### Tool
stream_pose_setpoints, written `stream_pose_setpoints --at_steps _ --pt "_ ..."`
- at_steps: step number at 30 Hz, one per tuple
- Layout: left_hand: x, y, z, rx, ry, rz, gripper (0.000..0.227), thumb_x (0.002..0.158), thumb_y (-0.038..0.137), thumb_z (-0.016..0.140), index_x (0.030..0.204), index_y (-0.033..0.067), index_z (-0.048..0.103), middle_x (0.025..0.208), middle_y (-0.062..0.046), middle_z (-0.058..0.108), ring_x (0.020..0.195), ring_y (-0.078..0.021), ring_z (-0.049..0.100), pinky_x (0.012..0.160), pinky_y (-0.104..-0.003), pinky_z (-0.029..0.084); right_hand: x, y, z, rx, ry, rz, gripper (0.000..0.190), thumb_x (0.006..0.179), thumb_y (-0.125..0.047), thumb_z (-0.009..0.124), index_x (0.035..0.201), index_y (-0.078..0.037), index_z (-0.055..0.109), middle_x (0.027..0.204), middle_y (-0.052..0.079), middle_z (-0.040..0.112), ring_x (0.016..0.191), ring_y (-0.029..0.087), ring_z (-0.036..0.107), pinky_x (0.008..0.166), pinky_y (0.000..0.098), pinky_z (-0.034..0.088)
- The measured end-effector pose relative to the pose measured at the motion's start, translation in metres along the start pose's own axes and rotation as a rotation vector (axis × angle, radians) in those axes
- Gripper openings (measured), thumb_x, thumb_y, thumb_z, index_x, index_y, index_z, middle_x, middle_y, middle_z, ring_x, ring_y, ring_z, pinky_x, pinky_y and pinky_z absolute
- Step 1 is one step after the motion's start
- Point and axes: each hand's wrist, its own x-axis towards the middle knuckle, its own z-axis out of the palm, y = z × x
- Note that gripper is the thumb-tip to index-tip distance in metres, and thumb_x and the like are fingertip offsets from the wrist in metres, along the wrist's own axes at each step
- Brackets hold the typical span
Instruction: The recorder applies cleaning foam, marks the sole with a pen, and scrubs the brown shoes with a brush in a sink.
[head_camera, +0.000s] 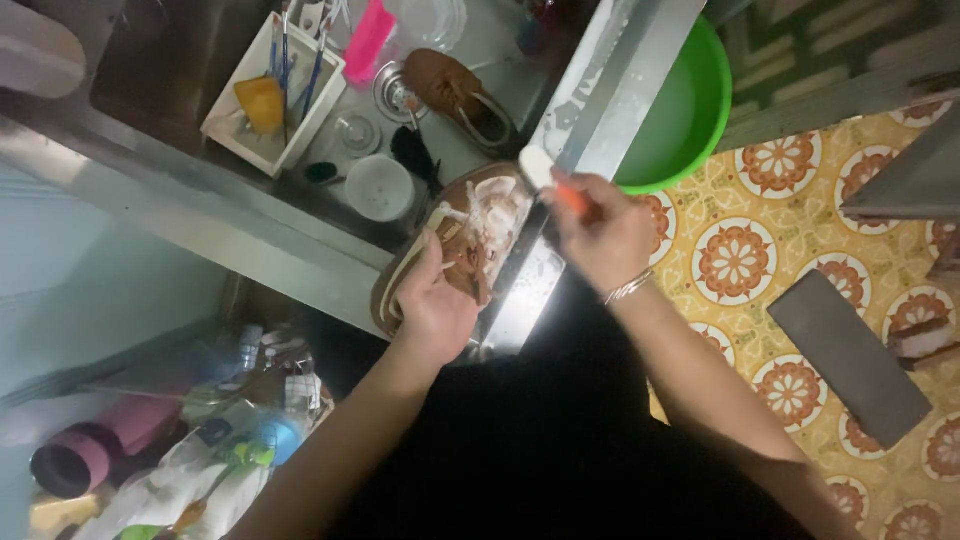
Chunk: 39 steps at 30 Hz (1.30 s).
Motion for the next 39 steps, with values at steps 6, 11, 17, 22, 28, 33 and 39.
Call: stream_pose_setpoints --at_steps 6,11,17,22,28,33,39 --pt "0.004 -0.012 -0.033 -0.026 -0.191 0.033 0.043 0.116 0.045 0.052 0.136 0.0071 0.059 0.120 -0.005 0.067 0.108 -0.0199 0.062 0.085 -0.033 0.049 -0.025 -0.012 0.008 0.079 -0.010 -0.407 0.026 0.087 -0.028 0.083 0.107 -0.011 0.079 0.085 0.012 0.078 0.060 0.017 0.068 0.055 0.0298 0.054" --pt "0.002 -0.006 -0.017 0.032 -0.044 0.001 0.045 0.111 0.044 0.052 0.134 0.0066 0.058 0.121 -0.003 0.067 0.106 -0.0168 0.061 0.080 -0.031 0.047 -0.014 0.003 0.012 0.128 0.040 -0.129 0.022 0.096 -0.023 0.077 0.113 -0.010 0.078 0.086 0.010 0.078 0.069 0.014 0.073 0.063 0.0277 0.057" --pt "-0.003 0.003 0.028 0.115 -0.077 0.058 0.051 0.103 0.042 0.049 0.141 0.0083 0.052 0.134 -0.003 0.063 0.125 -0.0196 0.059 0.102 -0.036 0.047 -0.016 0.010 0.013 0.023 0.084 -0.301 0.023 0.092 -0.025 0.080 0.107 -0.009 0.077 0.082 0.011 0.076 0.065 0.016 0.070 0.058 0.0299 0.056" --pt "-0.003 -0.005 0.003 0.126 -0.146 0.077 0.059 0.107 0.041 0.049 0.153 0.0044 0.043 0.150 -0.009 0.055 0.141 -0.0249 0.050 0.118 -0.042 0.039 -0.015 -0.005 0.004 0.076 0.081 -0.113 0.025 0.097 -0.029 0.078 0.114 -0.011 0.078 0.082 0.008 0.077 0.061 0.019 0.070 0.055 0.0309 0.054" --pt "-0.003 -0.009 0.007 0.116 0.048 -0.037 0.052 0.094 0.036 0.046 0.139 0.0098 0.049 0.131 -0.004 0.064 0.119 -0.0189 0.064 0.098 -0.036 0.054 -0.007 -0.007 -0.004 -0.106 0.003 -0.356 0.022 0.091 -0.023 0.077 0.110 -0.012 0.080 0.073 0.010 0.075 0.057 0.022 0.071 0.054 0.0341 0.056" --pt "-0.003 -0.020 -0.025 0.215 -0.261 0.057 0.047 0.116 0.041 0.046 0.141 0.0021 0.052 0.116 -0.009 0.064 0.093 -0.0192 0.061 0.079 -0.033 0.049 -0.029 -0.035 -0.003 -0.013 0.050 -0.450 0.017 0.097 -0.023 0.075 0.111 -0.012 0.078 0.093 0.012 0.077 0.069 0.025 0.073 0.062 0.0338 0.057" --pt "0.005 -0.029 -0.042 0.245 -0.219 0.054 0.050 0.113 0.045 0.045 0.138 0.0022 0.054 0.117 -0.009 0.065 0.091 -0.0191 0.061 0.077 -0.033 0.049 0.000 -0.014 -0.010 -0.089 0.066 -0.225 0.021 0.093 -0.028 0.081 0.106 -0.012 0.078 0.078 0.013 0.074 0.060 0.025 0.072 0.056 0.0354 0.056"
